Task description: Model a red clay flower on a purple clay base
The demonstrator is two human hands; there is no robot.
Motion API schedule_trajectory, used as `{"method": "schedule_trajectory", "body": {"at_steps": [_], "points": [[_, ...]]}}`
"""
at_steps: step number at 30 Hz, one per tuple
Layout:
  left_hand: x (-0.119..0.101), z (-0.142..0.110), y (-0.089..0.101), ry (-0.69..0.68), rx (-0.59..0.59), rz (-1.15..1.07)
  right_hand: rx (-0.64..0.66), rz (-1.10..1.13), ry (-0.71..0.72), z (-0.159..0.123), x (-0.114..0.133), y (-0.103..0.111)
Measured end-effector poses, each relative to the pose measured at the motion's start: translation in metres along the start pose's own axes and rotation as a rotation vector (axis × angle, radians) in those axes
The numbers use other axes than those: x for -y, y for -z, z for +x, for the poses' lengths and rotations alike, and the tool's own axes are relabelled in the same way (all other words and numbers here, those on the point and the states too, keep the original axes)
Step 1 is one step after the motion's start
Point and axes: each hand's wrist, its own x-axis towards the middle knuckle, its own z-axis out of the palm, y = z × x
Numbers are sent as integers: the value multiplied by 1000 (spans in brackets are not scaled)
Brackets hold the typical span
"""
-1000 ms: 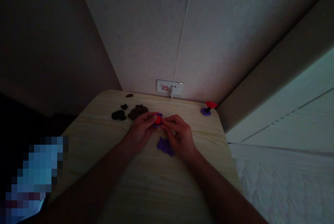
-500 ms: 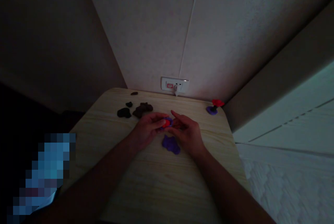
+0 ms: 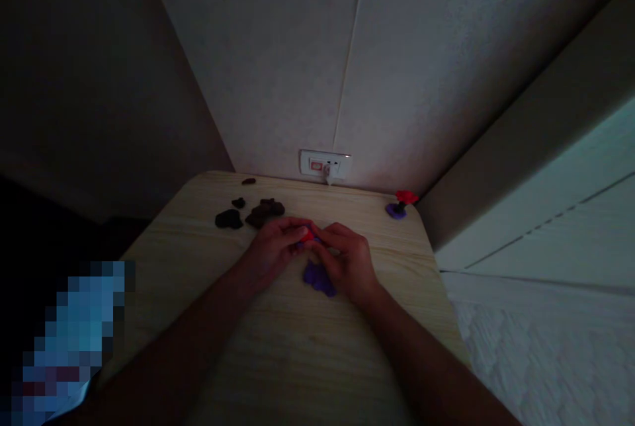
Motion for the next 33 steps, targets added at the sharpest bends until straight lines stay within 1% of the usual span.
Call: {"method": "schedule_trajectory", "body": {"at_steps": [4,9,16,22,28,31,33], "points": [[1,0,-4,-42,4,-3,-47,-29,25,1,-1,0],[2,-1,-3,7,46,-28,-88,-74,43,0,-3,0],[1,1,0,-48,6,29,-116,-66,54,0,2,-2],[2,0,-1,-9,-33,21,-80,-63,61,0,3,-3],[-3,0,-1,-4,-30,-20,54,19,63,6,0,6],[-4,1,0,18,-12,-3,87,95,8,5,-1,11],[-4,1,1,43,-6,22,74,147,-46,3,-2,12]]}}
